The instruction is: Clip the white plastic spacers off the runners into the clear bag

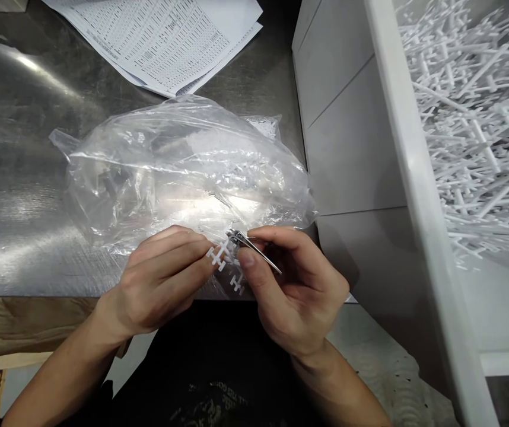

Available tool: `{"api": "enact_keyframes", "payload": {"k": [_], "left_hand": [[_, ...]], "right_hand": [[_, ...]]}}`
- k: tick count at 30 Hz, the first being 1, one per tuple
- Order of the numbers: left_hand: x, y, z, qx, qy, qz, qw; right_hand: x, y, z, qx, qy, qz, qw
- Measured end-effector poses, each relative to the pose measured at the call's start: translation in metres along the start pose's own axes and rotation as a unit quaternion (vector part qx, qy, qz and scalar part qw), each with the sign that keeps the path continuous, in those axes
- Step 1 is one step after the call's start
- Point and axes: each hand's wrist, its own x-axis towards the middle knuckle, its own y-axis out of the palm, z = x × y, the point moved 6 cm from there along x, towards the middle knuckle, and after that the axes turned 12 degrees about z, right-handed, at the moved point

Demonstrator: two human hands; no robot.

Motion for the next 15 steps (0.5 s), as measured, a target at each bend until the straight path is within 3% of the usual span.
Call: {"api": "enact_keyframes", "payload": {"k": [5, 15], "left_hand": [[0.005, -0.001, -0.001, 0.005, -0.003, 0.017, 1.0], [0.009, -0.001, 0.004, -0.023, -0.003, 0.019, 1.0]], "right_hand": [[-0.001, 0.0, 0.003, -0.022, -0.024, 0.003, 0.999], [0.01, -0.007, -0.002, -0.002, 0.043, -0.045, 0.998]]}}
